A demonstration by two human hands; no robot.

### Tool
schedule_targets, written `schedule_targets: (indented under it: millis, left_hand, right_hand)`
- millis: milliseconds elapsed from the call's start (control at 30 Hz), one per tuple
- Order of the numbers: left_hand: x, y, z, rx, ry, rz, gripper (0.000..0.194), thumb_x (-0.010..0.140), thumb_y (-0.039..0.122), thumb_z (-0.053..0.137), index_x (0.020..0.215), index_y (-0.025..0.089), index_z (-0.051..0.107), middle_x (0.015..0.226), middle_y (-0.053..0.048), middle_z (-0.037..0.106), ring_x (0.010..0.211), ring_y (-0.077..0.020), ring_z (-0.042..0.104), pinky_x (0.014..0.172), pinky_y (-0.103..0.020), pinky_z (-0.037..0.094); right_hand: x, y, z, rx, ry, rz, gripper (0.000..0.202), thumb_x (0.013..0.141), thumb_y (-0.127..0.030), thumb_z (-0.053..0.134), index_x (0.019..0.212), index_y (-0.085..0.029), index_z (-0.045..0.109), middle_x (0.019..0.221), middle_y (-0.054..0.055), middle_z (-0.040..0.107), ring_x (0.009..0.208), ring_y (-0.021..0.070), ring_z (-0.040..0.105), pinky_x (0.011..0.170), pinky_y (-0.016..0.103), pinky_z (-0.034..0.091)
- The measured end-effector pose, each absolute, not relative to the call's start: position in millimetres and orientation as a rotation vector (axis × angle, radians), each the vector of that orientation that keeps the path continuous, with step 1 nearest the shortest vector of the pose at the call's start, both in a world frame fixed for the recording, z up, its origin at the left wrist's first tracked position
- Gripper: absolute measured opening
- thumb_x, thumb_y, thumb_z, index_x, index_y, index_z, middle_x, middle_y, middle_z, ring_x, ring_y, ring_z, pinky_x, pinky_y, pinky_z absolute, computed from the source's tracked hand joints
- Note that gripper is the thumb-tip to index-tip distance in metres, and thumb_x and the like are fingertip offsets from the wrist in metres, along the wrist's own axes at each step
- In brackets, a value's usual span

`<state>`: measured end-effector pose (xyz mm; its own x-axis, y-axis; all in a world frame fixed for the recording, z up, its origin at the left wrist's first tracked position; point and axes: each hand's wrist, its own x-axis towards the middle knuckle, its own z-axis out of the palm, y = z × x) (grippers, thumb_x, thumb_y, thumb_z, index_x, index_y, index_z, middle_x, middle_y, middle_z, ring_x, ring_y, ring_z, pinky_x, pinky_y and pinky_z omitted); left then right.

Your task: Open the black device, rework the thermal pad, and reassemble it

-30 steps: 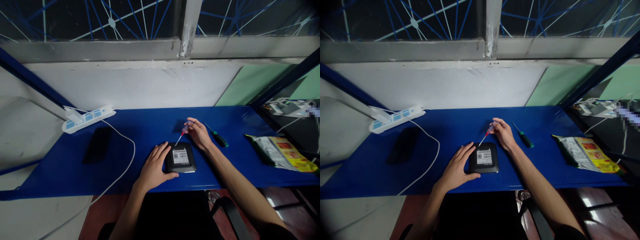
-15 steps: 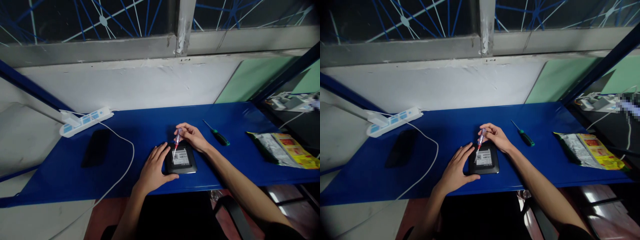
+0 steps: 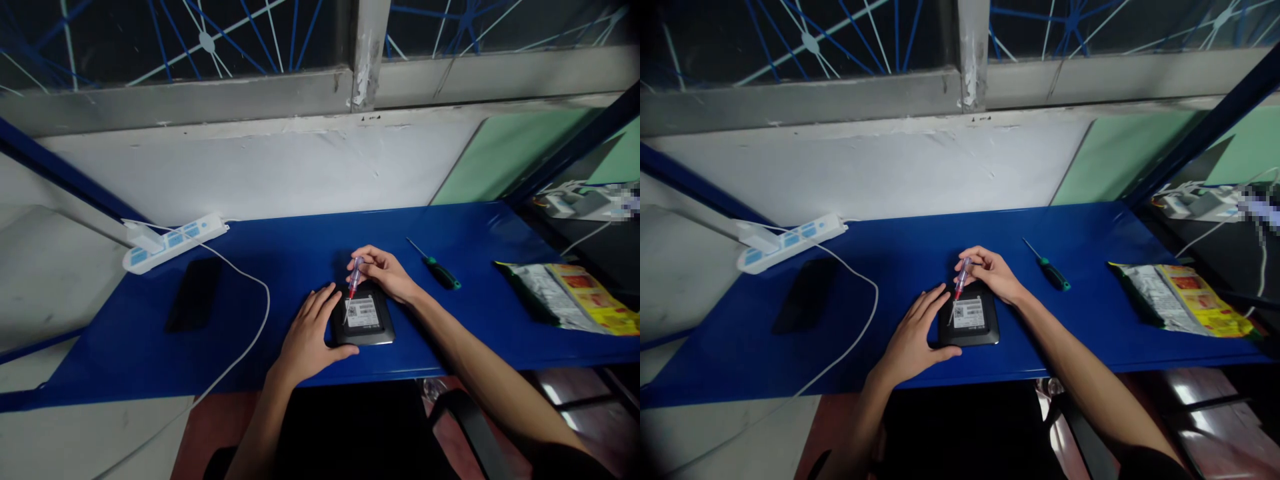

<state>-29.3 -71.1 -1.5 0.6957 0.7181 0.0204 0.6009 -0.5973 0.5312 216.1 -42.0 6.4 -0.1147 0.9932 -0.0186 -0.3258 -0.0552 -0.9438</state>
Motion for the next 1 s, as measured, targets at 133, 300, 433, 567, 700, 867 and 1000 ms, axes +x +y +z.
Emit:
schedule_targets:
  millis: [133, 300, 433, 567, 700, 867, 1000]
  left_hand:
    - [-29.8, -71.8, -1.8, 2.406, 1.022, 0.318, 0.102, 0.077, 0.062, 0.079, 0.157, 0.032, 0.024, 0.166, -0.006, 0.029, 0.155, -0.0346, 0.024, 0.126, -0.057, 0.027]
    - [-30.0, -72.1, -2.3, 2.411, 1.026, 0.315, 0.101, 0.078, 0.062, 0.078, 0.157, 0.032, 0.024, 0.167, -0.006, 0.028, 0.155, -0.0348, 0.023, 0.125, -0.057, 0.028]
    - [-29.6, -71.6, -2.2, 2.418, 1.02, 0.308, 0.101, 0.078, 0.062, 0.078, 0.156, 0.031, 0.025, 0.167, -0.006, 0.028, 0.155, -0.0334, 0.024, 0.126, -0.056, 0.026]
    - [-29.7, -71.6, -1.2, 2.423, 1.015, 0.314, 0.1, 0.078, 0.063, 0.078, 0.157, 0.031, 0.024, 0.167, -0.006, 0.028, 0.155, -0.0332, 0.023, 0.126, -0.056, 0.026]
    - [-29.3, -71.8, -0.2, 2.424, 1.012, 0.312, 0.1, 0.078, 0.063, 0.078, 0.156, 0.031, 0.024, 0.167, -0.007, 0.027, 0.155, -0.0334, 0.023, 0.126, -0.056, 0.027]
    - [-28.7, -72.5, -0.4, 2.424, 0.989, 0.357, 0.099, 0.075, 0.056, 0.084, 0.153, 0.031, 0.027, 0.166, -0.009, 0.029, 0.154, -0.0339, 0.026, 0.125, -0.059, 0.028]
    - [-31.7, -74.1, -1.5, 2.428, 0.933, 0.425, 0.069, 0.074, 0.047, 0.087, 0.127, 0.028, 0.048, 0.166, -0.01, 0.026, 0.154, -0.0355, 0.025, 0.124, -0.061, 0.029]
  right_hand:
    - [215.5, -41.8, 6.7, -0.936, -1.009, 1.456, 0.029, 0.081, -0.038, 0.078, 0.104, -0.023, 0.067, 0.093, 0.002, 0.076, 0.078, 0.0192, 0.078, 0.074, 0.035, 0.064]
    - [215.2, -41.1, 7.8, -0.945, -1.02, 1.436, 0.027, 0.082, -0.037, 0.078, 0.103, -0.023, 0.067, 0.093, 0.002, 0.076, 0.077, 0.0183, 0.078, 0.073, 0.034, 0.063]
    - [216.2, -40.2, 6.9, -0.958, -1.025, 1.416, 0.028, 0.081, -0.038, 0.078, 0.103, -0.023, 0.068, 0.092, 0.002, 0.076, 0.076, 0.0181, 0.077, 0.071, 0.033, 0.062]
    - [216.8, -39.9, 6.9, -0.969, -1.03, 1.403, 0.028, 0.081, -0.036, 0.078, 0.105, -0.023, 0.069, 0.092, 0.002, 0.076, 0.075, 0.0159, 0.075, 0.071, 0.032, 0.061]
    - [215.9, -40.3, 8.5, -0.988, -1.056, 1.37, 0.03, 0.081, -0.035, 0.079, 0.107, -0.024, 0.07, 0.093, 0.002, 0.076, 0.074, 0.0137, 0.072, 0.07, 0.03, 0.061]
    - [214.5, -40.6, 9.1, -0.993, -1.102, 1.358, 0.031, 0.081, -0.036, 0.08, 0.109, -0.024, 0.071, 0.091, 0.001, 0.076, 0.072, 0.0126, 0.071, 0.069, 0.029, 0.061]
    - [214.4, -40.4, 6.4, -0.995, -1.122, 1.364, 0.033, 0.081, -0.035, 0.08, 0.11, -0.024, 0.071, 0.092, 0.001, 0.075, 0.071, 0.0113, 0.07, 0.068, 0.026, 0.06]
